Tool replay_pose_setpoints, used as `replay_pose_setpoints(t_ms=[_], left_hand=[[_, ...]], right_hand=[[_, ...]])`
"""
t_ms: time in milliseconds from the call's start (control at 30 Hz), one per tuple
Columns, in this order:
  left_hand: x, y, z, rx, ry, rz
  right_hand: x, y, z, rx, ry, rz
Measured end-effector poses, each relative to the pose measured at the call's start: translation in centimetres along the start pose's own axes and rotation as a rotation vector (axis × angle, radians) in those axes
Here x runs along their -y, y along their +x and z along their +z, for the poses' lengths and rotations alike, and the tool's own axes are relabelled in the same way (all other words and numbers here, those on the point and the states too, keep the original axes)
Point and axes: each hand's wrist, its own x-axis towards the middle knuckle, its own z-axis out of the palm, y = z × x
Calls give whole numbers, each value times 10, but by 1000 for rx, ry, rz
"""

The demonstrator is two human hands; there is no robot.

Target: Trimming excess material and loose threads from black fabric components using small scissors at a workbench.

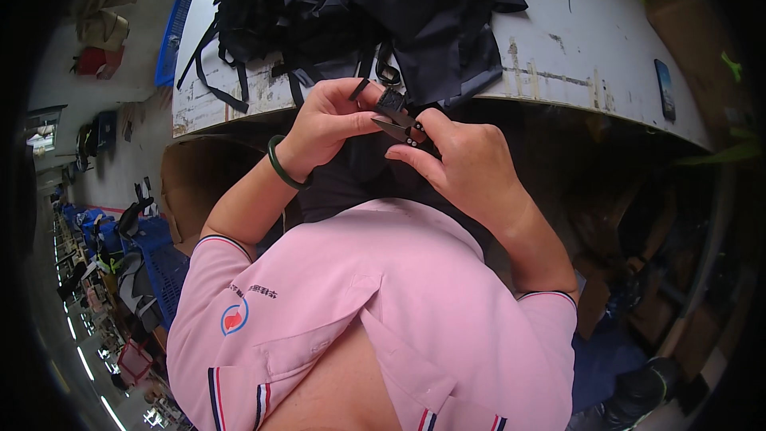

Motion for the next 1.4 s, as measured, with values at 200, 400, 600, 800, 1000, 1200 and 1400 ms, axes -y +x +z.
replay_pose_setpoints(t_ms=[200,400,600,800,1000,1200,1400], left_hand=[[-6,-2,4,19,58,27],[-1,0,4,6,113,101],[-2,-2,11,16,63,73],[-2,-4,12,-16,157,101],[-4,-7,2,-47,287,107],[-23,-28,-26,-101,625,94],[-47,-92,-84,-267,1145,-106]], right_hand=[[1,4,-10,108,129,115],[-3,3,-14,172,260,224],[1,1,-5,7,29,44],[3,-1,-4,-15,-114,0],[2,0,-6,28,-88,34],[-10,15,-5,61,79,146],[-43,41,33,-72,294,161]])
